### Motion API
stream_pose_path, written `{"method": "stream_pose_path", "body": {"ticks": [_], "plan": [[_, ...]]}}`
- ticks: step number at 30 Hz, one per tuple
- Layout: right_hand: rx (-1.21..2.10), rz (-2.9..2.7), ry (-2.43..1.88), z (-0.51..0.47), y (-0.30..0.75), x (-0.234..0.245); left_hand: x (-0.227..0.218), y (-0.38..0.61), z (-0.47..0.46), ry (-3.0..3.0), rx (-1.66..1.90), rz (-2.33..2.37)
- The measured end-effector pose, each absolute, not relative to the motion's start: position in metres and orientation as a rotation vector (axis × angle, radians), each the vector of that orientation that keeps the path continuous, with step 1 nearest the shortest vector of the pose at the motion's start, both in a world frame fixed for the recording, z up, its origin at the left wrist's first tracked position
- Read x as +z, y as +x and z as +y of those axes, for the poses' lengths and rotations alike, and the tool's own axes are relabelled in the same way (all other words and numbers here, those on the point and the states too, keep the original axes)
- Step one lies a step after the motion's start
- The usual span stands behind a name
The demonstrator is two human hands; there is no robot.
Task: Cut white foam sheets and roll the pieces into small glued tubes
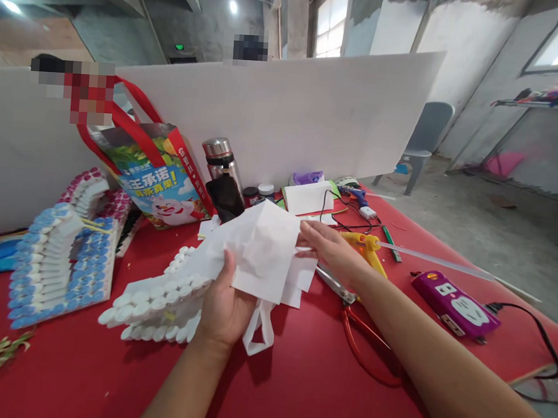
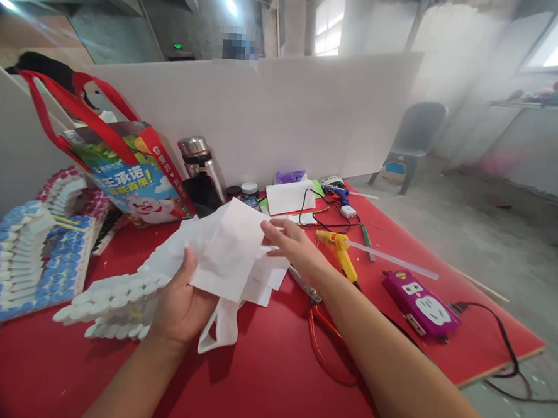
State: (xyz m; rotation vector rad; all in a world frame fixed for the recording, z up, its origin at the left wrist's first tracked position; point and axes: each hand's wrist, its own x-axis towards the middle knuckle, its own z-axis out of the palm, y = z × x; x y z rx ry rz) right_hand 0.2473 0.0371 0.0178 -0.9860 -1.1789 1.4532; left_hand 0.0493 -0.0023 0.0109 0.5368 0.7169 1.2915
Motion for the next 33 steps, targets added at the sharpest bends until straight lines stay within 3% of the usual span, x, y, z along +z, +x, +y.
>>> {"method": "stream_pose_path", "body": {"ticks": [4,10,15,33], "plan": [[1.816,-1.034,-0.804,0.032,0.231,0.006,0.009,0.052,-0.007,0.634,1.335,0.688],[1.644,-1.082,-0.857,0.032,0.247,0.011,0.015,0.024,-0.008,0.65,1.256,0.62],[1.65,-1.265,-0.935,0.035,0.26,0.015,0.01,0.007,0.003,0.728,1.122,0.855],[1.563,-1.343,-0.935,0.039,0.271,0.016,-0.01,0.008,0.01,0.925,1.263,0.93]]}}
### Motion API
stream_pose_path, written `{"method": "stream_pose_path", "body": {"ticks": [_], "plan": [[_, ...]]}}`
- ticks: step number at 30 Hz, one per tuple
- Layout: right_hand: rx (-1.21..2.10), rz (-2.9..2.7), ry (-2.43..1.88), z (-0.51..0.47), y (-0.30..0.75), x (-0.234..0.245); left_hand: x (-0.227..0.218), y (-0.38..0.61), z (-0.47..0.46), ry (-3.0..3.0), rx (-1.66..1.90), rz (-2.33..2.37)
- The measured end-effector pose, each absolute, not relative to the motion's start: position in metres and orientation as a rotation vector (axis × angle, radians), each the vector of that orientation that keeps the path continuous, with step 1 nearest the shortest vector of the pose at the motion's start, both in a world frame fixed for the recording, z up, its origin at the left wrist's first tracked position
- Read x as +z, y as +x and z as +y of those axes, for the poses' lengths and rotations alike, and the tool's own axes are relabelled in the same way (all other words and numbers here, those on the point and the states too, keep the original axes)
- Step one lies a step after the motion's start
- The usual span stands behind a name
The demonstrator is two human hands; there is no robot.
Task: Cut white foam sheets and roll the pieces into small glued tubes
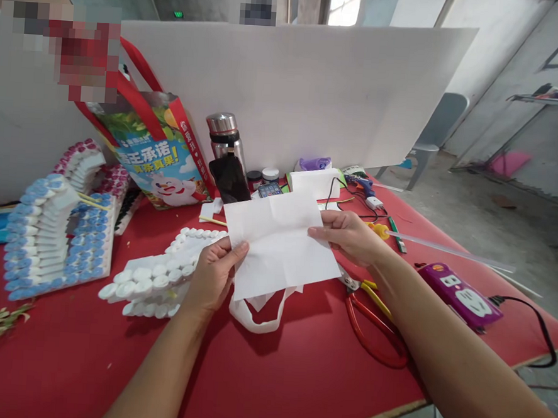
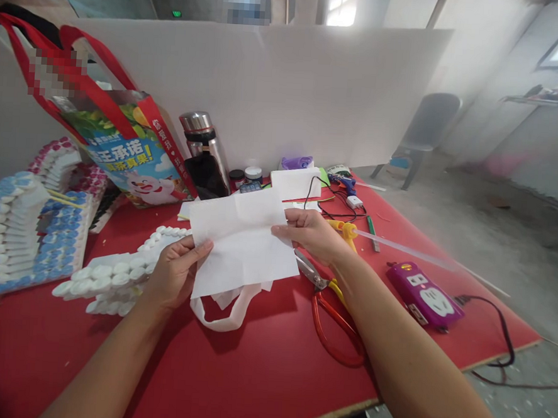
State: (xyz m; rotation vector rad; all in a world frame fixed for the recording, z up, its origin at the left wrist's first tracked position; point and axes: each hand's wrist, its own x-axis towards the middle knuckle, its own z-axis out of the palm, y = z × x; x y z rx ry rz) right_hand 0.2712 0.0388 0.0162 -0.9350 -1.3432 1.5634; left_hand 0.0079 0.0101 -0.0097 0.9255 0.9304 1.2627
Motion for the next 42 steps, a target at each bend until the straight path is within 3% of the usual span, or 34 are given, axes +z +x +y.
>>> {"method": "stream_pose_path", "body": {"ticks": [13,25,32,42], "plan": [[1.742,-1.121,-0.788,0.043,0.274,0.011,-0.012,0.006,0.012,0.894,1.389,0.874],[1.628,-1.226,-0.91,0.047,0.274,0.009,-0.007,0.0,0.009,1.155,1.313,0.822],[1.429,-1.399,-0.962,0.044,0.268,0.004,-0.014,0.005,0.013,1.139,1.282,1.026],[1.491,-1.385,-0.896,0.047,0.268,0.002,-0.016,0.007,0.015,1.062,1.233,1.118]]}}
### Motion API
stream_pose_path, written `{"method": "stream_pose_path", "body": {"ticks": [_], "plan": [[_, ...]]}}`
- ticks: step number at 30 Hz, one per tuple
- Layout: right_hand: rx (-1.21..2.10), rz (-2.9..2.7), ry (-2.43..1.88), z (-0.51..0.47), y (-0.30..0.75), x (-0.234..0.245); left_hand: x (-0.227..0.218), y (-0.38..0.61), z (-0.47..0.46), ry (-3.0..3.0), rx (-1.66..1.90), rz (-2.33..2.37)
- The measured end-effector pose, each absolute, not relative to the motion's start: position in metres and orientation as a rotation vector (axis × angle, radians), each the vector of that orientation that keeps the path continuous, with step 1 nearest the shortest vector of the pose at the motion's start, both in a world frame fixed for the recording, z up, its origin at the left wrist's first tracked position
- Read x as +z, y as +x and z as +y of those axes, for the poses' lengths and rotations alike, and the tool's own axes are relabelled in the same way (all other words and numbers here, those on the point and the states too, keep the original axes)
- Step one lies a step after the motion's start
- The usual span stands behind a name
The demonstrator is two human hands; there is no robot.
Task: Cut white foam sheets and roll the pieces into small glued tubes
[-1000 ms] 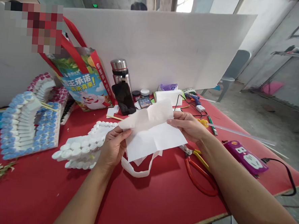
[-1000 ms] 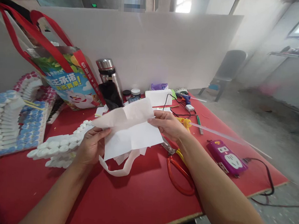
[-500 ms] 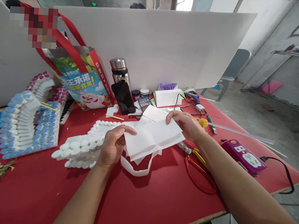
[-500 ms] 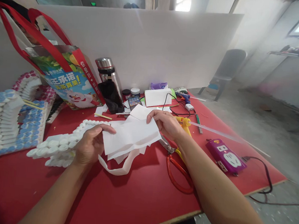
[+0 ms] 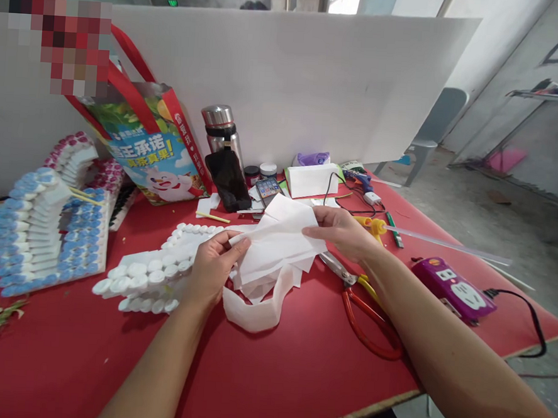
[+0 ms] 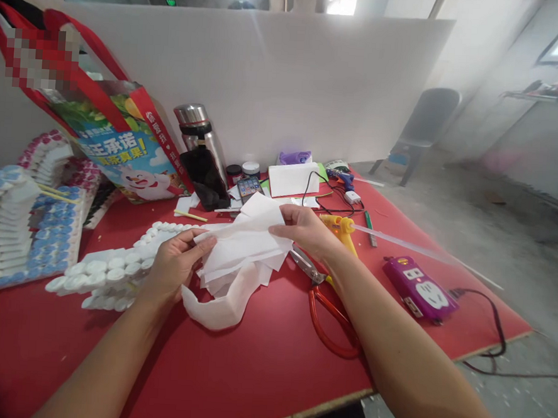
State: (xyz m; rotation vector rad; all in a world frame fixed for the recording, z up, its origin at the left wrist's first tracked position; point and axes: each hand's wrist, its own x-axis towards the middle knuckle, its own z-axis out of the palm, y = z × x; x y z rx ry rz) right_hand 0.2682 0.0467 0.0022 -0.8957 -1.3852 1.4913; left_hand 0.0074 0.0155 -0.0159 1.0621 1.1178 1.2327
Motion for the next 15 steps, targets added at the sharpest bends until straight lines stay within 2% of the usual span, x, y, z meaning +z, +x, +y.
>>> {"method": "stream_pose_path", "body": {"ticks": [9,15], "plan": [[1.575,-1.331,-0.848,0.0443,0.2592,0.0038,-0.012,0.0121,0.0083,1.402,1.387,1.349],[1.611,-1.367,-0.777,0.0434,0.2657,0.007,-0.0094,0.0092,0.0129,1.085,1.339,1.092]]}}
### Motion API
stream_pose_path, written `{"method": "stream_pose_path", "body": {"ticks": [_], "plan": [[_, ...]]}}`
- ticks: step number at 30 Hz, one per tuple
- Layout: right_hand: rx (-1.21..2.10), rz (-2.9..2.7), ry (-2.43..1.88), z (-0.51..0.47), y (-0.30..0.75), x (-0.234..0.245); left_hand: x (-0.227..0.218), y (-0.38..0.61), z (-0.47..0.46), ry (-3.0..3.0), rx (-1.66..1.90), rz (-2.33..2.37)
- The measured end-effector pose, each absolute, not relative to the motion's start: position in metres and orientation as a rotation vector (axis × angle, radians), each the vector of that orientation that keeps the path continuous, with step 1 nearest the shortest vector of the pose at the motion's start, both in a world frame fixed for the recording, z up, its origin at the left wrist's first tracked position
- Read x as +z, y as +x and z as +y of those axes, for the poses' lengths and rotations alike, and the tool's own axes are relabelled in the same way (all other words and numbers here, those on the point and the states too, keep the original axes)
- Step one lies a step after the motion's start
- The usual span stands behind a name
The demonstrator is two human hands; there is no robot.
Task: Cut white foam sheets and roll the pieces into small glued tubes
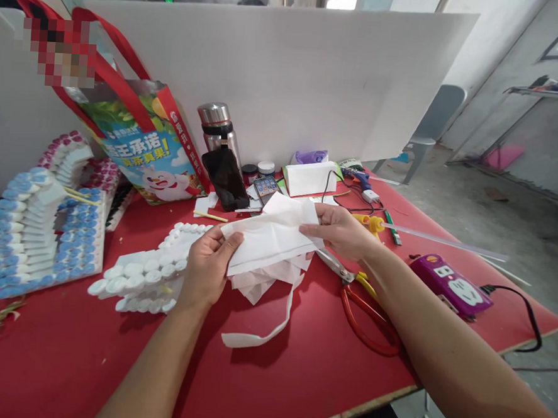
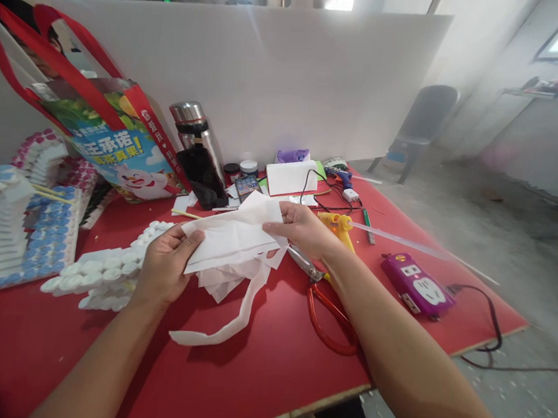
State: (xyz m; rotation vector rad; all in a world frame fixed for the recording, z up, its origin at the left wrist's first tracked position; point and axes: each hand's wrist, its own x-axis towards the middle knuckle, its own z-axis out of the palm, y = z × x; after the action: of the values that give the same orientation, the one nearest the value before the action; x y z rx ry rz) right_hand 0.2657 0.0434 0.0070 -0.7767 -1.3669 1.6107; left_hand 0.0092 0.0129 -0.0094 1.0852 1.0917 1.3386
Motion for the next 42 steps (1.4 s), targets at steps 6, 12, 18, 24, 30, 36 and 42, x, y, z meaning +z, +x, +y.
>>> {"method": "stream_pose_path", "body": {"ticks": [6,12,18,24,30,36,42], "plan": [[1.57,-1.39,-0.877,0.043,0.274,0.01,-0.008,0.005,0.014,1.084,1.195,1.043],[1.581,-1.452,-0.891,0.04,0.271,0.014,-0.009,0.012,0.01,1.262,1.239,1.13],[1.582,-1.469,-0.842,0.04,0.275,0.017,-0.01,0.011,0.01,1.227,1.216,1.011],[1.632,-1.412,-0.819,0.043,0.284,0.016,-0.005,0.009,0.008,1.155,1.131,0.916],[1.709,-1.292,-0.745,0.043,0.284,0.017,-0.002,0.009,0.006,1.116,1.182,0.852],[1.753,-1.219,-0.712,0.043,0.281,0.019,0.003,0.004,0.004,1.134,1.144,0.773],[1.516,-1.452,-0.813,0.04,0.275,0.019,0.002,0.005,0.005,1.236,1.142,0.918]]}}
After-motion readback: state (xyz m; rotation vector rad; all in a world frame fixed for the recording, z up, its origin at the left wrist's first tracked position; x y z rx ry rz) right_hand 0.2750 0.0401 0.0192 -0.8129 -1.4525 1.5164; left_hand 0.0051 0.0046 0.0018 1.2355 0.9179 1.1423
